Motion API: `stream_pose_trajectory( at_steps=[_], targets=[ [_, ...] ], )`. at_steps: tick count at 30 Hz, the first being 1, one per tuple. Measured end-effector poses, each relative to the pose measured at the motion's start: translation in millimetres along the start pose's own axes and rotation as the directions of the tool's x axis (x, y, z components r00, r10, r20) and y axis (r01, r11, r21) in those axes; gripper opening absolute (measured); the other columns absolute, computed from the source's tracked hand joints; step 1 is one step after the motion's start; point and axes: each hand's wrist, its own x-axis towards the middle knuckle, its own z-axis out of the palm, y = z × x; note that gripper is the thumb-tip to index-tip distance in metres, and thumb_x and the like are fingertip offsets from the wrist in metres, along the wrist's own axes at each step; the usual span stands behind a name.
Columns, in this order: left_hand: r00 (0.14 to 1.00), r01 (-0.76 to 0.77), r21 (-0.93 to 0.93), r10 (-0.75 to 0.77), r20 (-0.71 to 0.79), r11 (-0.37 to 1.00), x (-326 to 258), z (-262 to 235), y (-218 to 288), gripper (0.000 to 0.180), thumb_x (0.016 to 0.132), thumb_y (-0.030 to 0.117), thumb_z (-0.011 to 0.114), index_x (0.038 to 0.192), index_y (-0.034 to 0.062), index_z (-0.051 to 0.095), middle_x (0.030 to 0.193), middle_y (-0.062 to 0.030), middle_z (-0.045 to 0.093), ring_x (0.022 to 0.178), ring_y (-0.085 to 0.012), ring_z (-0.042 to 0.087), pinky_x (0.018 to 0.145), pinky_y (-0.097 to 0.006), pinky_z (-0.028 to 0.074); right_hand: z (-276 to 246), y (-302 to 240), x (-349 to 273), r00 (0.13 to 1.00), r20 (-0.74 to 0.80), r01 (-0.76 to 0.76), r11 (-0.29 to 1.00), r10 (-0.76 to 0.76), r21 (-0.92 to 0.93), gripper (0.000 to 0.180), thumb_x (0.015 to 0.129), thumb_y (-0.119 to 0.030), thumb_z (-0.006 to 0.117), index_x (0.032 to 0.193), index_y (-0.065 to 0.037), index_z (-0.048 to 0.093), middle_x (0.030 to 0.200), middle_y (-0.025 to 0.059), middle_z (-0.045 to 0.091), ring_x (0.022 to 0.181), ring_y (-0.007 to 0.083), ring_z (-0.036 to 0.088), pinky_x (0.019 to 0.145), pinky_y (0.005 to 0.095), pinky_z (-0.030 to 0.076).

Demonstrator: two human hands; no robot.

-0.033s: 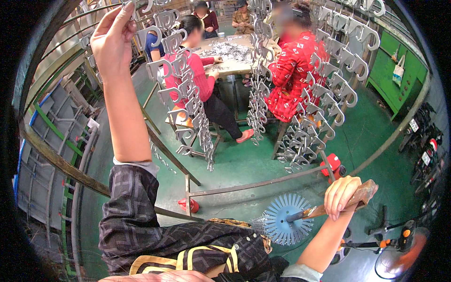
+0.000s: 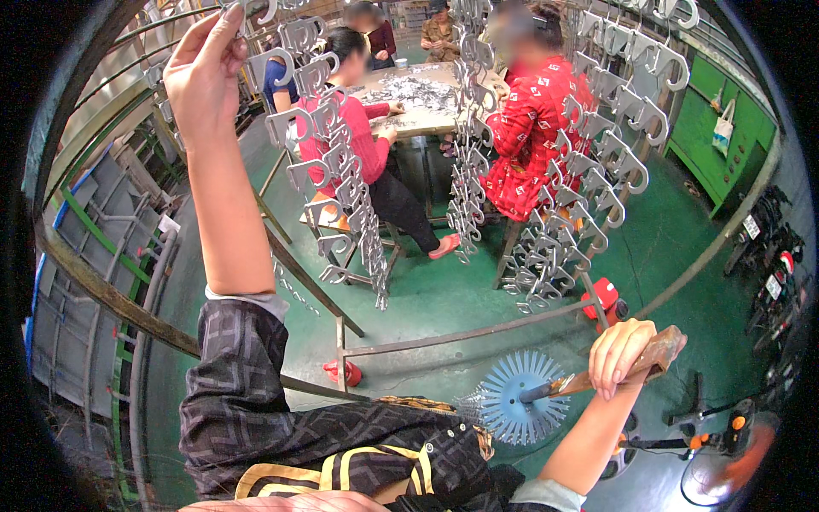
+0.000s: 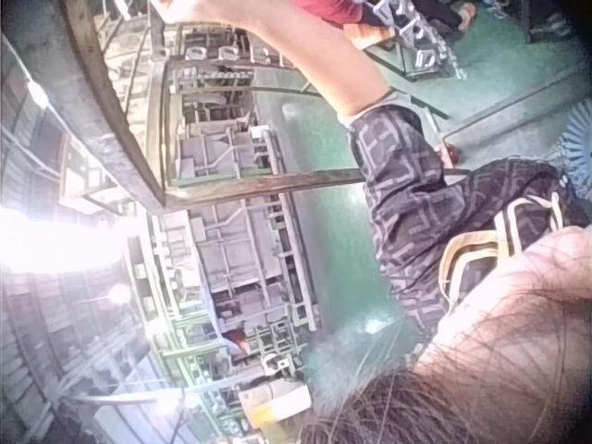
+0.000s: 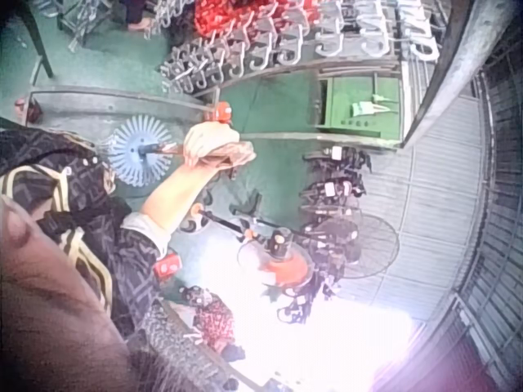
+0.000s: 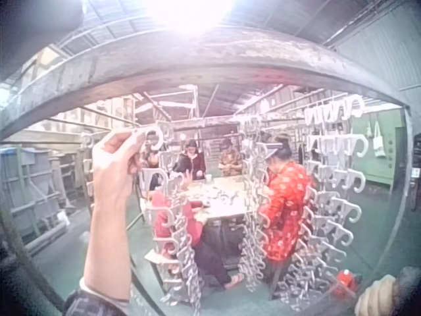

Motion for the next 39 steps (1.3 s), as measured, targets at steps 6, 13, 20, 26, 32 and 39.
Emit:
stream_pose_trajectory(
  at_steps=[6,13,20,26,32,39],
  targets=[
    [0.998,0.020,-0.042,-0.017,0.055,0.999,-4.1,-1.1,2.0,0.004,0.078,0.004,0.064,0.081,0.0020,0.061,0.062,-0.0003,0.057,0.047,-0.0031,0.044,0.041,-0.017,0.028,1.6,-1.7,-0.1,1.000,-0.001,-0.012,1.000,0.012,-0.016,0.072,0.093,-0.051,0.023,0.058,0.006,0.050,0.046,0.0210,0.053,0.036,0.0277,0.054,0.034,0.0339,0.046],
    [0.998,0.037,-0.022,-0.035,0.052,0.999,-6.8,-4.6,-0.6,0.004,0.078,0.004,0.064,0.081,0.0017,0.062,0.063,-0.0002,0.057,0.047,-0.0029,0.044,0.041,-0.017,0.028,7.4,-3.0,-1.6,0.999,-0.025,-0.023,1.000,0.022,-0.011,0.052,0.093,-0.029,0.037,0.057,0.006,0.050,0.046,0.0207,0.054,0.036,0.0274,0.054,0.034,0.0334,0.046],
    [0.998,0.048,-0.049,-0.046,0.042,0.998,-1.5,-6.0,-1.1,0.006,0.080,0.007,0.063,0.083,0.0015,0.062,0.064,0.0003,0.057,0.050,-0.0034,0.046,0.043,-0.016,0.033,10.2,-1.5,2.9,0.999,-0.029,-0.022,1.000,0.022,0.006,0.065,0.094,-0.043,0.029,0.057,0.007,0.050,0.046,0.0205,0.053,0.035,0.0274,0.054,0.034,0.0339,0.046],
    [0.999,-0.037,-0.108,0.039,0.021,0.993,9.5,-17.4,-17.6,0.014,0.073,0.001,0.071,0.084,-0.0025,0.064,0.069,-0.0052,0.062,0.052,-0.0086,0.053,0.042,-0.017,0.034,3.8,-0.3,-6.3,0.999,-0.036,0.002,1.000,-0.001,0.010,0.079,0.091,-0.057,0.019,0.057,0.007,0.051,0.045,0.0204,0.053,0.035,0.0276,0.053,0.034,0.0343,0.046],
    [0.999,-0.010,-0.108,0.014,0.035,0.994,2.1,-16.3,-11.8,0.013,0.074,0.001,0.071,0.084,-0.0032,0.064,0.070,-0.0055,0.062,0.053,-0.0079,0.053,0.043,-0.017,0.033,6.0,-2.8,-0.2,0.998,-0.010,-0.056,0.998,0.056,-0.004,0.082,0.088,-0.062,0.021,0.058,0.008,0.053,0.045,0.0203,0.052,0.033,0.0272,0.051,0.033,0.0337,0.045],
    [1.000,0.026,-0.073,-0.025,0.017,0.997,-9.1,-22.0,-5.0,0.014,0.075,0.002,0.070,0.086,-0.0039,0.063,0.071,-0.0055,0.062,0.052,-0.0072,0.051,0.043,-0.018,0.032,21.8,1.2,6.8,0.994,-0.108,-0.037,0.997,0.029,-0.069,0.076,0.090,-0.059,0.025,0.054,0.004,0.049,0.040,0.0163,0.049,0.029,0.0226,0.047,0.028,0.0295,0.040]
  ],
)
